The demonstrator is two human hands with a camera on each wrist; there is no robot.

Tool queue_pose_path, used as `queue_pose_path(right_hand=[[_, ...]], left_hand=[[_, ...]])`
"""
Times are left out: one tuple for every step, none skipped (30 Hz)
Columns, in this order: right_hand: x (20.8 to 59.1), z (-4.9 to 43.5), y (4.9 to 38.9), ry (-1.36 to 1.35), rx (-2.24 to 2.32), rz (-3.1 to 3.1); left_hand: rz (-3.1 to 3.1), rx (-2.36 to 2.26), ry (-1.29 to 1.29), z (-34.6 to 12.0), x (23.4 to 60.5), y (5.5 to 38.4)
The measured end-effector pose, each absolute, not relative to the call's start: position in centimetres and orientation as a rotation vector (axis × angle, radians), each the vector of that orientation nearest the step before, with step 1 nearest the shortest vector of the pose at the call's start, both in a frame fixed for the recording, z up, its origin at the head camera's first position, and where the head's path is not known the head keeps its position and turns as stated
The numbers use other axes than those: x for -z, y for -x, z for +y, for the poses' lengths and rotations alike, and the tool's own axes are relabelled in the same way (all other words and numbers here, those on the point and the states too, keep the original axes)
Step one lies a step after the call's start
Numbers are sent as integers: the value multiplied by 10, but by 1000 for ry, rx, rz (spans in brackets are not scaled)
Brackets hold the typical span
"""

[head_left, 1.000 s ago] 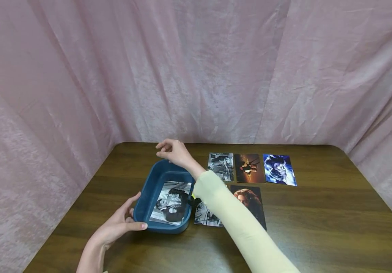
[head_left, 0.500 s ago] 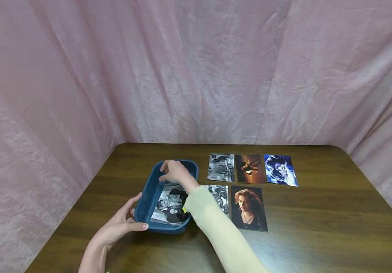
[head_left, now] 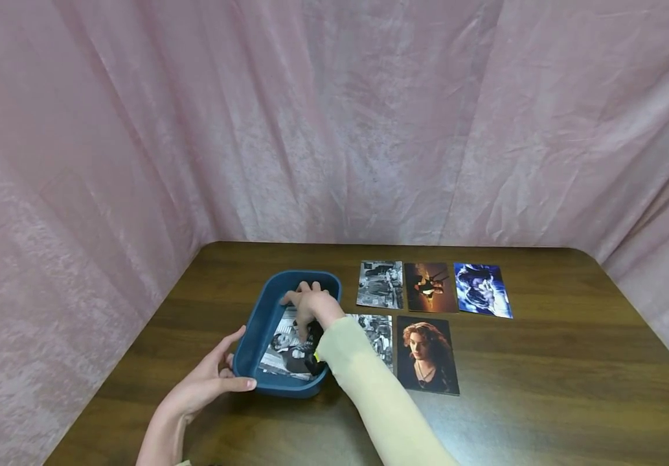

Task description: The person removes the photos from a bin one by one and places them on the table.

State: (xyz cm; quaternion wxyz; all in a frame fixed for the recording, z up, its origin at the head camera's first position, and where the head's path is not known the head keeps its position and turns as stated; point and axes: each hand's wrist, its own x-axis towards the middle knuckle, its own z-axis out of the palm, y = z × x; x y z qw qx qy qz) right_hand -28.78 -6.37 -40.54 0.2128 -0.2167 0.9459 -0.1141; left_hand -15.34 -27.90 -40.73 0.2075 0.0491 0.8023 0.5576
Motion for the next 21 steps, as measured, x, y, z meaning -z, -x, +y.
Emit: queue_pose_path(right_hand=[[406,-64,288,592,334,2639],[407,-64,289,581,357,2653],[409,-64,290,571,386,2664],[410,-65,291,564,416,2671],[410,-65,291,557,439,2676],[411,-66,292,556,453,2680],[412,-66,293,555,460,2684],[412,-66,294,556,466,2685],[412,-67,294,561,464,2684],[412,-67,295,568,462,2682],[413,-67,295,576,458,2679],[413,-67,296,584,455,2676],[412,-67,296,585,455,2673],[412,-67,296,584,458,2670],[412,-67,296,575,469,2662],[411,-67,296,561,480,2654],[411,-67,296,544,496,2644],[411,-67,295,523,517,2633],[410,-66,295,506,531,2623],[410,-66,295,496,538,2614],[410,-66,295,488,545,2606]], left_hand=[[2227,-1559,-140,-279,407,153],[2222,-1564,-141,-279,407,154],[2217,-1570,-144,-279,407,154],[2211,-1576,-145,-279,407,153],[2207,-1580,-143,-279,407,153],[2203,-1584,-144,-279,407,153],[2202,-1585,-144,-279,407,153],[2202,-1584,-142,-279,407,153],[2202,-1583,-141,-279,407,153],[2202,-1583,-138,-279,407,153],[2204,-1581,-135,-278,406,153],[2205,-1580,-134,-278,406,153],[2205,-1579,-134,-278,406,153],[2204,-1579,-135,-278,406,153],[2203,-1578,-138,-278,406,153],[2204,-1578,-142,-278,406,153],[2201,-1579,-148,-278,406,153],[2199,-1580,-156,-279,406,153],[2197,-1582,-162,-279,406,153],[2197,-1582,-167,-279,406,153],[2197,-1581,-172,-279,406,153]])
